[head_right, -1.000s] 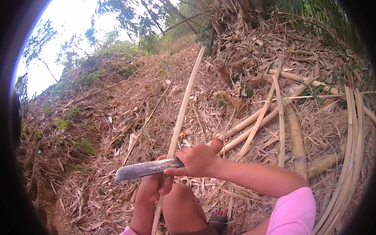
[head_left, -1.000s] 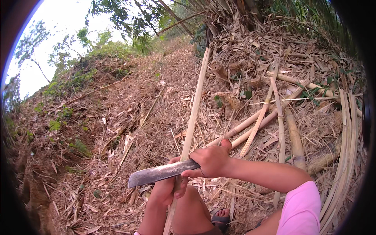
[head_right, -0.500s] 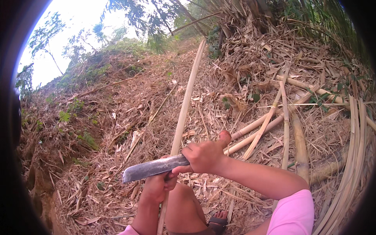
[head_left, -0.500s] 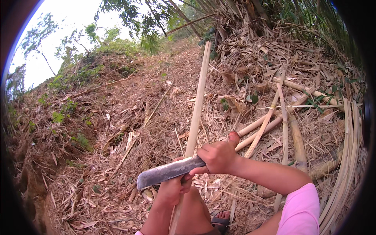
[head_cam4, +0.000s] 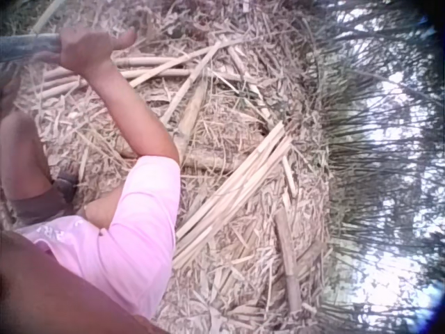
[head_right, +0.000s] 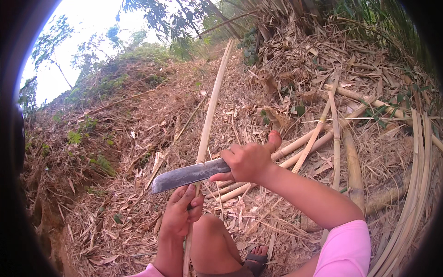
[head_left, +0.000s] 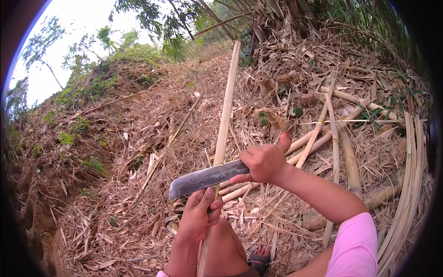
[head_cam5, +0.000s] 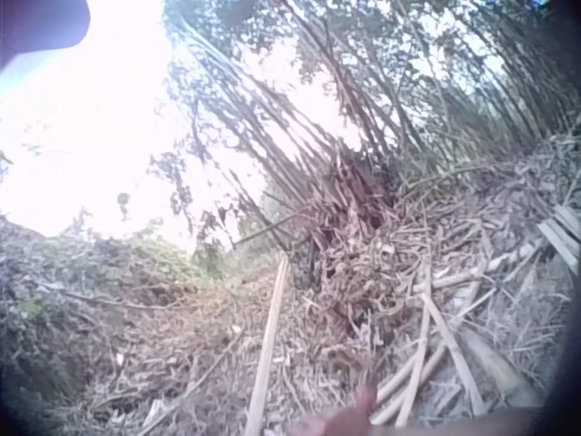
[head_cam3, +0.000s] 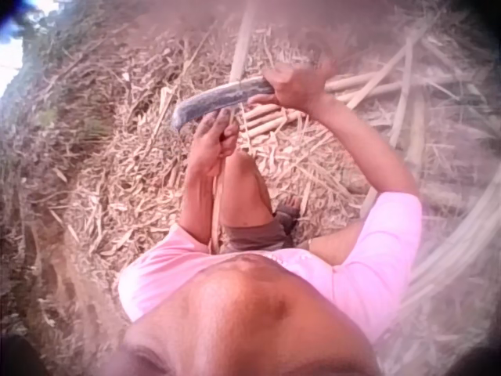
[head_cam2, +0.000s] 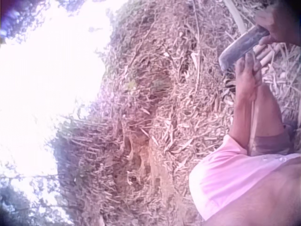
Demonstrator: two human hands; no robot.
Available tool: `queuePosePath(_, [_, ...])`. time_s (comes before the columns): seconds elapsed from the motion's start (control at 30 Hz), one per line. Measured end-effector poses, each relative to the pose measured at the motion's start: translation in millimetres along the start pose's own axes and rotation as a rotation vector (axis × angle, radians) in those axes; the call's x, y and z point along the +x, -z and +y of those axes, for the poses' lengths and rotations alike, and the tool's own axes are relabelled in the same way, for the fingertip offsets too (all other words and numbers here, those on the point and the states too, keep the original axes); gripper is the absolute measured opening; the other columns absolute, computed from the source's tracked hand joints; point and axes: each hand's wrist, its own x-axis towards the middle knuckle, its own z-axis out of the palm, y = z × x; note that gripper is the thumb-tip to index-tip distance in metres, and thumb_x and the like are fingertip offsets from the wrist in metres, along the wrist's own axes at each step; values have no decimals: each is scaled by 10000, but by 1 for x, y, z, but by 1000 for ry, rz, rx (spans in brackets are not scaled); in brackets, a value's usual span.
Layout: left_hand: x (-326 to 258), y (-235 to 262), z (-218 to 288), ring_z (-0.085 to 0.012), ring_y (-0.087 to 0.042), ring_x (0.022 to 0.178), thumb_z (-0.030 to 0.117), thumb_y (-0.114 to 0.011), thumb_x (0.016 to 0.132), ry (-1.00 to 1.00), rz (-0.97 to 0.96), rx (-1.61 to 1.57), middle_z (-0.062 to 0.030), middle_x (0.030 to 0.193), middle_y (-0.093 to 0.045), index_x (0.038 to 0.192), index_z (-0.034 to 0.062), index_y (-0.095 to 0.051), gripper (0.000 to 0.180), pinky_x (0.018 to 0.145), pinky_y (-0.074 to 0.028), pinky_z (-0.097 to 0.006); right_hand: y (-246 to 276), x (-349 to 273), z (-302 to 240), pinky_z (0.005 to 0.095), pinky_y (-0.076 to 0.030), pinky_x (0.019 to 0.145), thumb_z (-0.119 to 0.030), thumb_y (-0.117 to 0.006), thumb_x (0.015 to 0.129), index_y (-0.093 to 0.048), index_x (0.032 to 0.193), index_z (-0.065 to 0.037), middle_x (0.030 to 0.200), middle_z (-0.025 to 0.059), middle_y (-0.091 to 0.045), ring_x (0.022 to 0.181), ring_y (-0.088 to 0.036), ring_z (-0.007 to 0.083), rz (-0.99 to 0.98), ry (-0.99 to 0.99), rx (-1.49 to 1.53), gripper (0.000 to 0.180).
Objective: The person strips and thins a long piece of bamboo using a knife while sitting on the ground.
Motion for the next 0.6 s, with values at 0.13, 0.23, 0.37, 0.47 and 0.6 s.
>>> queuePosePath(0.13, [1,0,-1,-25,-298,427,252,-415,1050,14,31,59,18,668,-402,1025,62,-472,200,362,-218,-185,7,0,4,357,-523,457,-696,-542,831,-581,661,-79,564,82,-541,463,-614,238,-83,2,-93,641])
queuePosePath(0.23, [-24,8,-5,-31,-292,405,233,-422,1042,106,-25,-27,15,661,-405,1041,55,-466,184,346,-212,-194,12,9,89,461,-536,601,-641,-408,925,-601,696,-37,632,134,-611,666,-657,332,-302,-784,12,674])
queuePosePath(0.37, [-41,20,7,-50,-299,380,229,-425,1034,2,35,-76,6,649,-414,1080,52,-466,187,327,-235,-207,60,-2,134,445,-467,554,-740,-187,932,-588,647,-7,614,162,-594,649,-624,308,-79,-815,21,882])
queuePosePath(0.47, [2,8,15,-54,-319,377,261,-427,1035,15,-37,-60,-5,651,-434,1151,63,-464,234,328,-276,-198,54,6,95,404,-427,506,-765,-211,915,-577,625,-22,586,141,-561,599,-595,269,-40,-751,255,877])
queuePosePath(0.6, [34,3,31,-87,-402,383,260,-419,1030,23,-161,49,-33,672,-488,1168,44,-480,263,326,-334,-220,32,26,30,427,-464,501,-724,-390,907,-584,653,-57,587,122,-564,555,-606,281,-68,-461,307,740])
